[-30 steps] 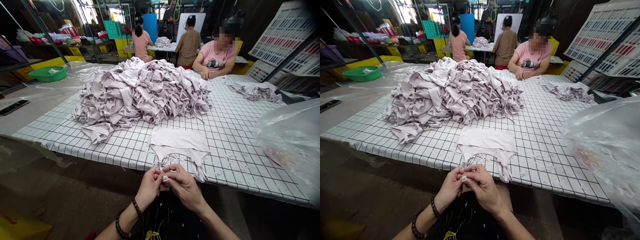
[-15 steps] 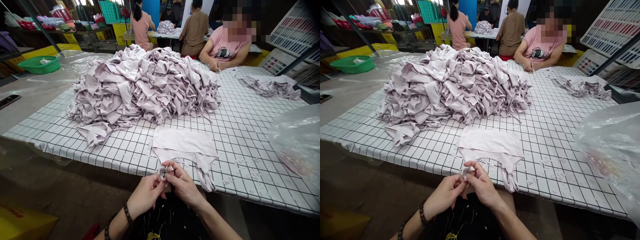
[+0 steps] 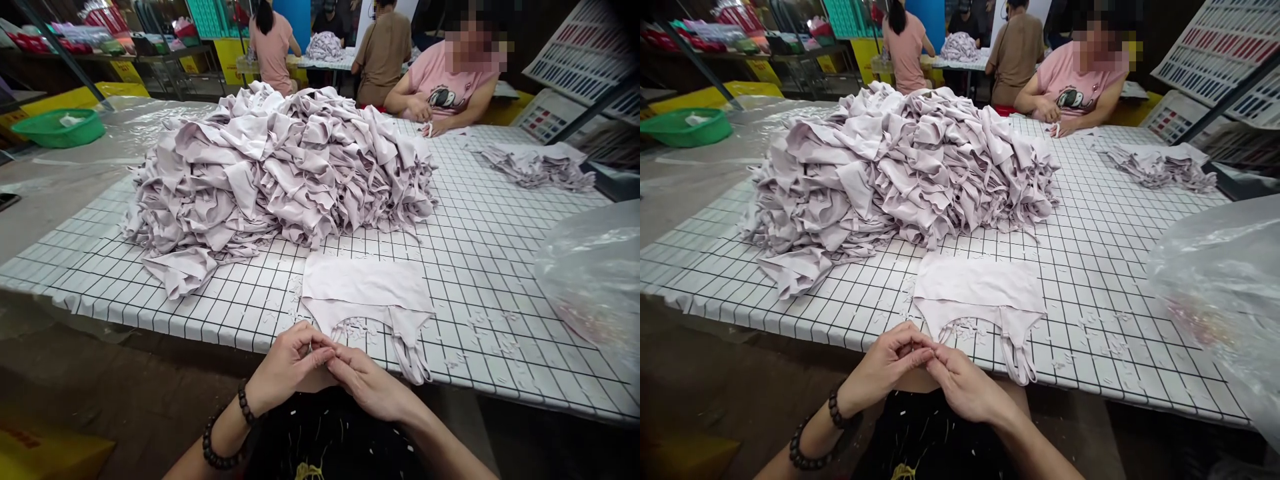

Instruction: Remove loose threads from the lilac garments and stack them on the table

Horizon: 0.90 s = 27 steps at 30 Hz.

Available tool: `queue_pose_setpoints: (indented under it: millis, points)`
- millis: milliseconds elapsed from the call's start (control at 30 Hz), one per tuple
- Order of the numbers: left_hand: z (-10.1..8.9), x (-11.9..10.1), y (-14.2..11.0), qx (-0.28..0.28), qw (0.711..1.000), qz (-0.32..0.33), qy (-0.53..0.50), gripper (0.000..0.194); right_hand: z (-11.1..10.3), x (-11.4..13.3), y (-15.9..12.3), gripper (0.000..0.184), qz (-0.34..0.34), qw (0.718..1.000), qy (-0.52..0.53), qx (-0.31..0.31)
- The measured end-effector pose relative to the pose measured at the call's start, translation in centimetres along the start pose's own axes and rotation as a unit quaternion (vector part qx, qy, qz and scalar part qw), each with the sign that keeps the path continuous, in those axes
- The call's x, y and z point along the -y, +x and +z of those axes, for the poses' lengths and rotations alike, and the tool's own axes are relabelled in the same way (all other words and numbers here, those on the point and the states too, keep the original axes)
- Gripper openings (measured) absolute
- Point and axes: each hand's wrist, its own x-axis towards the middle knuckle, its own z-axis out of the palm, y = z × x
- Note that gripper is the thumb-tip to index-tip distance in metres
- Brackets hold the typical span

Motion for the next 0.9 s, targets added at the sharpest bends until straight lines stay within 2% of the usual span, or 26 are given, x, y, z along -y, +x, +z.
queue_pose_setpoints:
  millis: [67,133,200,300,367,433,500,633,733,900]
  points:
    - [0.2,0.5,0.4,-0.027,0.999,0.001,-0.026,0.019,0.1,-0.1,0.1,0.027,-0.009,0.999,0.005,-0.034]
    - [0.4,0.9,0.9,-0.062,0.997,0.002,-0.036,0.020,0.3,-0.6,0.2,0.028,-0.009,0.994,0.013,-0.112]
    - [0.4,0.9,1.4,-0.072,0.997,0.016,-0.022,0.021,0.4,-1.2,0.4,0.030,-0.005,0.983,0.003,-0.185]
    - [-0.3,0.6,2.9,-0.055,0.993,0.083,0.062,0.021,-0.1,-2.2,1.0,0.029,0.003,0.968,-0.029,-0.250]
    - [-1.0,0.5,4.5,-0.066,0.973,0.141,0.168,0.024,-0.9,-2.7,1.7,0.030,0.012,0.961,-0.015,-0.277]
    - [-1.5,0.8,6.5,-0.067,0.940,0.184,0.278,0.031,-1.9,-3.1,2.6,0.030,0.030,0.959,0.029,-0.282]
    - [-1.7,1.4,8.4,-0.038,0.908,0.214,0.359,0.034,-2.8,-3.1,3.5,0.030,0.058,0.958,0.076,-0.270]
    - [-2.0,2.4,11.4,0.021,0.856,0.262,0.446,0.022,-4.0,-2.4,5.0,0.029,0.116,0.957,0.120,-0.237]
    - [-2.2,2.8,12.4,0.027,0.838,0.294,0.459,0.015,-4.5,-2.1,5.7,0.027,0.142,0.956,0.117,-0.229]
    - [-2.5,3.2,13.2,0.019,0.828,0.329,0.454,0.012,-5.1,-2.4,6.5,0.023,0.154,0.951,0.115,-0.243]
